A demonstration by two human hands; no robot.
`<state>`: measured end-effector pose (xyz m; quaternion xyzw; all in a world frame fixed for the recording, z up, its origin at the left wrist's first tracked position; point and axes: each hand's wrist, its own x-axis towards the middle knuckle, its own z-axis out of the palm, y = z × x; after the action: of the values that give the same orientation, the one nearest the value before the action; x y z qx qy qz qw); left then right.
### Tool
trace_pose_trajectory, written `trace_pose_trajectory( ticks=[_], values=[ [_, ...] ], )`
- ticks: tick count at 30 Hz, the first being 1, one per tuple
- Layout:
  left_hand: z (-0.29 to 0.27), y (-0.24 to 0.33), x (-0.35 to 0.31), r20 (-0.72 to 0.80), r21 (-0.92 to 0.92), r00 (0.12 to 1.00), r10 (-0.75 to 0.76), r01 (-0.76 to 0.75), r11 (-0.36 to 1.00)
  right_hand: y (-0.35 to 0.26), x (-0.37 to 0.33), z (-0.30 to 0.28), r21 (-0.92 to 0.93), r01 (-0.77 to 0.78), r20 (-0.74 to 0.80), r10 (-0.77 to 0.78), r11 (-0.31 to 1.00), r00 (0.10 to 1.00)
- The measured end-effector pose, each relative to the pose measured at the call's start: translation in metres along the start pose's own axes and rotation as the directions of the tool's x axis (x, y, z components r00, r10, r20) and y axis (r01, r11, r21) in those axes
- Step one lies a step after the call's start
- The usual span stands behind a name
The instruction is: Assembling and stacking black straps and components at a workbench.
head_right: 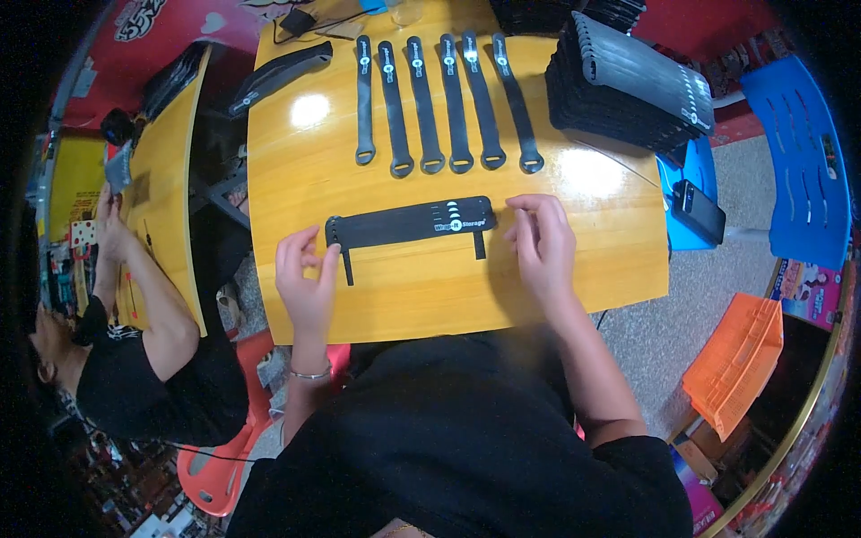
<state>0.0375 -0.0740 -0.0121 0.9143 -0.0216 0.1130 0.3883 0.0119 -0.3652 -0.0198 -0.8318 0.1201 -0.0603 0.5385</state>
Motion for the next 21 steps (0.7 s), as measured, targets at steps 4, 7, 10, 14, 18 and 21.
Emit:
trace_pose_trajectory(
  ticks=[4, 7, 10, 14, 18, 21],
  values=[
    [0.009, 0.034, -0.007, 0.194, 0.246, 0.919, 0.344, -0.385, 0.889, -0.025, -0.012, 0.013, -0.367, 0.589, 0.275, -0.521, 0.72, 0.808],
    [0.019, 0.048, -0.008, 0.487, 0.217, 0.808, 0.33, -0.479, 0.851, -0.042, -0.028, 0.032, -0.411, 0.68, 0.567, -0.413, 0.607, 0.712],
    [0.025, 0.039, -0.008, 0.538, 0.27, 0.798, 0.273, -0.47, 0.84, -0.034, -0.031, 0.032, -0.515, 0.658, 0.582, -0.339, 0.549, 0.739],
    [0.019, 0.041, -0.005, 0.577, 0.237, 0.77, 0.273, -0.478, 0.846, -0.023, -0.029, 0.01, -0.627, 0.565, 0.524, -0.246, 0.536, 0.815],
    [0.018, 0.035, 0.016, 0.4, 0.133, 0.865, 0.301, -0.38, 0.915, -0.011, -0.024, -0.01, -0.539, 0.519, 0.472, -0.272, 0.664, 0.839],
    [0.022, 0.042, 0.057, 0.247, 0.185, 0.862, 0.442, -0.49, 0.852, -0.017, -0.022, -0.009, -0.442, 0.485, 0.383, -0.33, 0.755, 0.863]
  ],
)
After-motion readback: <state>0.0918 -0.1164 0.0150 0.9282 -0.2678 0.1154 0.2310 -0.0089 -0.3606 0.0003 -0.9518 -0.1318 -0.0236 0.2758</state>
